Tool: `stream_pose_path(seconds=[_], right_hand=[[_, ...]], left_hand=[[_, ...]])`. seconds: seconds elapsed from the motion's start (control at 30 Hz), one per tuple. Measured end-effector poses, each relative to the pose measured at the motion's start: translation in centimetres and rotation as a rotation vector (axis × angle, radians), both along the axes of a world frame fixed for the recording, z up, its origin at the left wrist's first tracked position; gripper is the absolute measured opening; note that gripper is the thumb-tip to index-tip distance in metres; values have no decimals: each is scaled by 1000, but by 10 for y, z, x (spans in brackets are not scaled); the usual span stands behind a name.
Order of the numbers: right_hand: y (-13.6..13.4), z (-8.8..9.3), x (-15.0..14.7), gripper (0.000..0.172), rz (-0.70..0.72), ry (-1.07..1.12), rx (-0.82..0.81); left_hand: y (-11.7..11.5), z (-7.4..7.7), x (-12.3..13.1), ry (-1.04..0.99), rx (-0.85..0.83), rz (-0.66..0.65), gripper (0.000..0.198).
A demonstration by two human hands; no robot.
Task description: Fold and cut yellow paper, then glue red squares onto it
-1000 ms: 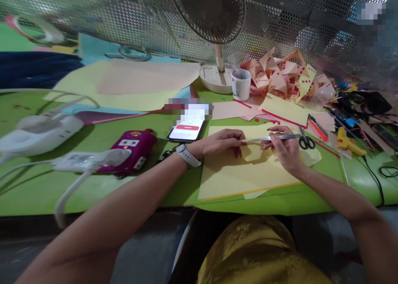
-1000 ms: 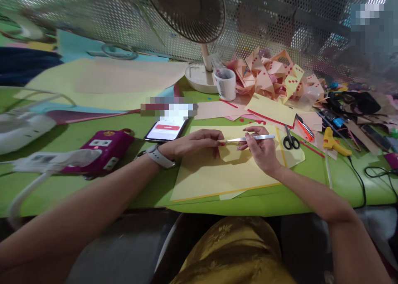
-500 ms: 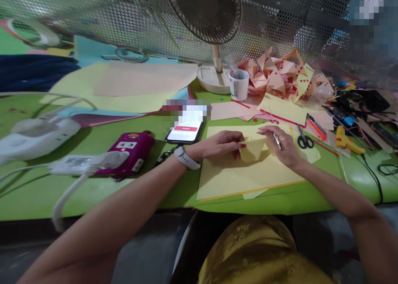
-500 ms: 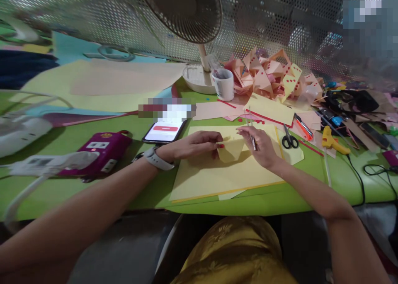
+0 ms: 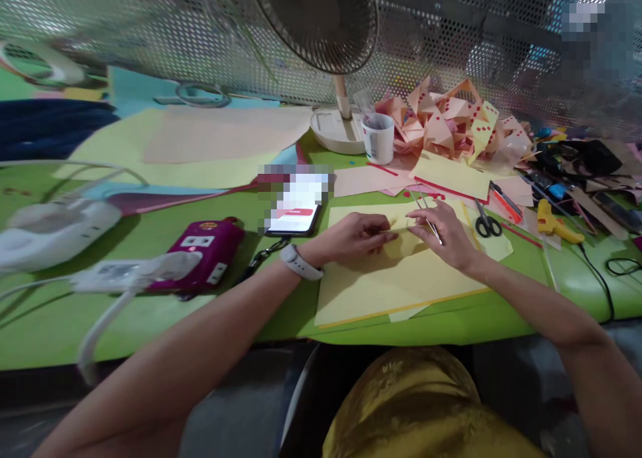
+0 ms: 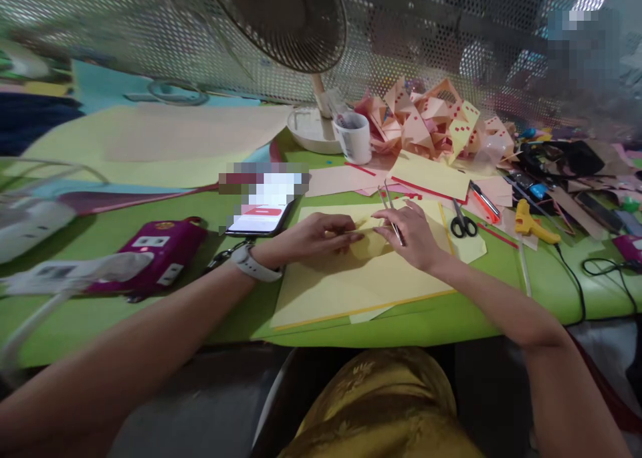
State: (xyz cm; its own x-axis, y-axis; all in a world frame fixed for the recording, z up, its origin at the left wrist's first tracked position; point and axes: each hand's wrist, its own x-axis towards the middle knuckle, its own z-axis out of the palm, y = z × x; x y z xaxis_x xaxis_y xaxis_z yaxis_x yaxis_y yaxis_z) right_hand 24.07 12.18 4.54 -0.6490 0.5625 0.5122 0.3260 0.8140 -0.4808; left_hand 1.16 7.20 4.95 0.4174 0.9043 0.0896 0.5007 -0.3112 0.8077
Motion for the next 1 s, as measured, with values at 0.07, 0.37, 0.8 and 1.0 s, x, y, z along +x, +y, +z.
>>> stream_pose_path(seconds=[0.07,0.37,0.8,1.0], right_hand=[[-1,0,0,20,-2,-25,3],[3,2,0,16,-24,-2,-14],[17,9,3,25,-62,21,-118],[64,12,21,31,27,-419,204]], left_hand=[[0,1,-1,2,-18,-21,34],[3,-1,-4,-147,-105,24,33],[3,-7,0,-398,-307,121,79],[5,-9,-3,-345,-354,103,70]])
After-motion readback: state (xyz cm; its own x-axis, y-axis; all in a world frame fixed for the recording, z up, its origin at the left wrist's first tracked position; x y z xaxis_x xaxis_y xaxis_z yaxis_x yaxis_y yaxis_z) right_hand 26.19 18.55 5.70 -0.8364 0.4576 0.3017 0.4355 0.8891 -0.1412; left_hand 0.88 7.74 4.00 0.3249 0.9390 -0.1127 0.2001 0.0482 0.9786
